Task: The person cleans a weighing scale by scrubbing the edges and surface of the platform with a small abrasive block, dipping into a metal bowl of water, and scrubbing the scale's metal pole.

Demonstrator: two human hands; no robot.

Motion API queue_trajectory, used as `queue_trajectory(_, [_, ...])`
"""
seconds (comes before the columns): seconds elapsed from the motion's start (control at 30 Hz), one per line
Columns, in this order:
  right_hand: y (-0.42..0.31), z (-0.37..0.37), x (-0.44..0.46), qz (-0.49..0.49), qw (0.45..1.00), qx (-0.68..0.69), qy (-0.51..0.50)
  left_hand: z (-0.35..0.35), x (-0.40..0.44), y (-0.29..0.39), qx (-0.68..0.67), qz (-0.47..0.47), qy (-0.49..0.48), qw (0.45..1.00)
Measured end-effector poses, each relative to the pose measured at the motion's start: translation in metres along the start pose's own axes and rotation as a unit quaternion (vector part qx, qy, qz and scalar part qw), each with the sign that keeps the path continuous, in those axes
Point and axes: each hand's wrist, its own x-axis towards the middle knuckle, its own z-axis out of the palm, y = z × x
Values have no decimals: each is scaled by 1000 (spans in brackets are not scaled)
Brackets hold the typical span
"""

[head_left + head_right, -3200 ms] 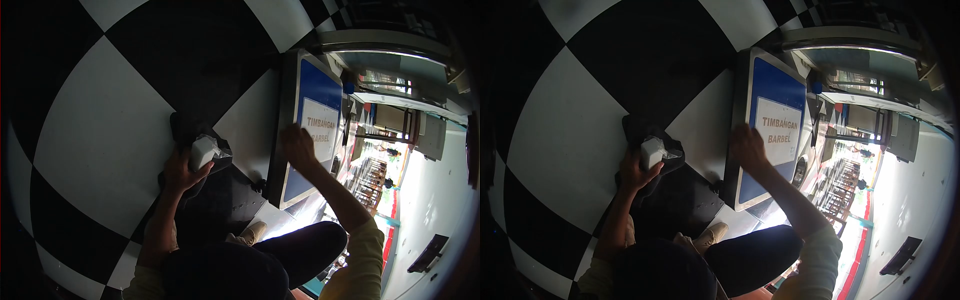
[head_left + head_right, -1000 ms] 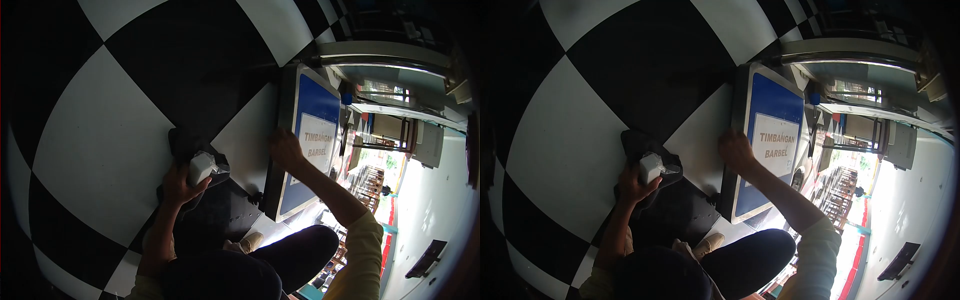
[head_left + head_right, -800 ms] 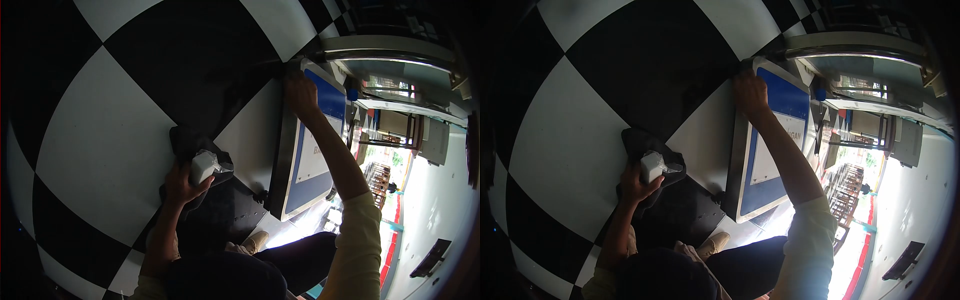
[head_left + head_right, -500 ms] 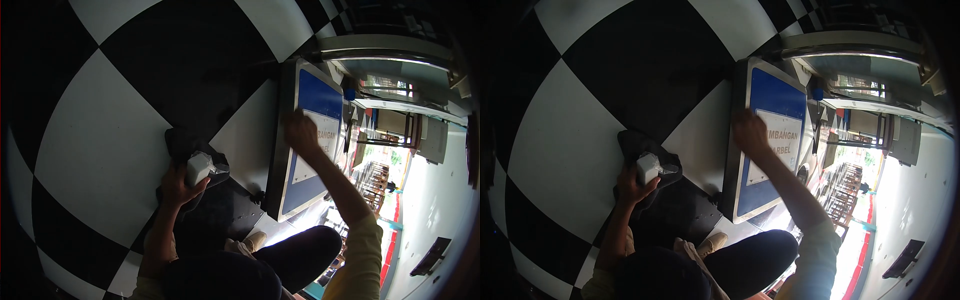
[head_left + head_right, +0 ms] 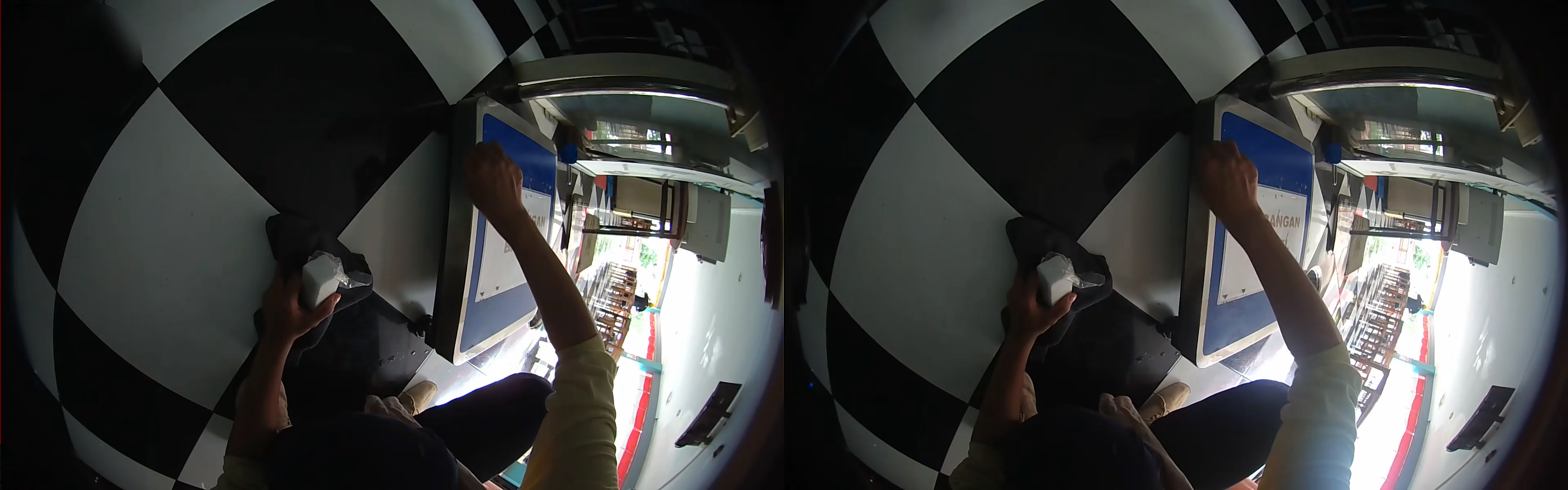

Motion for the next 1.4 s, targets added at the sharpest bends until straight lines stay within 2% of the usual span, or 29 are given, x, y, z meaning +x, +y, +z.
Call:
queue_trajectory(0.03, [1,-3,3,-11,1000,0,11,-1,-1,0,2,-3,-4,1000])
queue_trajectory(0.1, [-17,-14,-33,46,997,26,-52,-1,2,-1,5,-2,-1,1000])
queue_trajectory(0.17, [-28,-16,-72,-52,997,52,-16,-2,1,0,4,2,-5,1000])
queue_trajectory(0.23, [-20,-9,-62,-45,998,41,-2,-1,3,2,-11,6,9,1000])
queue_trajectory(0.27, [-16,-4,-53,-40,999,37,5,-1,4,2,-17,9,13,1000])
queue_trajectory(0.3, [-8,3,-35,-13,999,-10,-30,-1,4,1,-12,10,10,1000])
queue_trajectory(0.37, [-5,-6,6,55,998,22,-12,-1,2,0,-5,7,7,1000])
queue_trajectory(0.47, [-7,-10,-13,3,1000,25,1,0,-2,-2,11,2,5,1000])
queue_trajectory(0.5, [-12,-10,-35,14,999,22,-30,0,0,-2,10,0,9,1000])
queue_trajectory(0.57, [-23,-15,-64,-33,996,79,-13,-1,1,1,4,-2,6,1000])
queue_trajectory(0.67, [-9,1,-36,9,1000,4,-26,-2,0,0,12,-3,2,1000])
queue_trajectory(0.77, [2,-10,23,26,999,15,29,0,-1,-2,1,-10,-2,1000])
queue_trajectory(0.87, [-4,-7,-13,74,994,6,-82,0,-3,-3,10,-14,-8,1000])
queue_trajectory(0.9, [-9,3,-43,37,998,5,-42,0,-2,-3,11,-15,-7,1000])
queue_trajectory(0.93, [-17,4,-67,-8,997,-9,-79,-1,-2,-2,11,-14,-8,1000])
queue_trajectory(0.97, [-28,-12,-71,-34,996,53,-55,-1,-1,-2,13,-12,-10,1000])
queue_trajectory(1.03, [-24,-10,-54,-22,997,56,-44,-2,0,1,15,-12,-5,1000])
queue_trajectory(1.1, [-16,-6,-16,53,998,28,-28,-3,0,0,14,-11,-5,1000])
queue_trajectory(1.2, [-2,2,16,58,998,-10,-28,-2,-3,0,7,-11,-7,1000])
queue_trajectory(1.3, [-24,7,-48,95,988,-11,-118,0,0,1,0,-8,4,1000])
queue_trajectory(1.37, [-36,-7,-97,-5,992,110,-67,0,0,2,-13,-11,9,1000])
queue_trajectory(1.4, [-41,-29,-111,78,972,203,-89,0,1,2,-13,-6,13,1000])
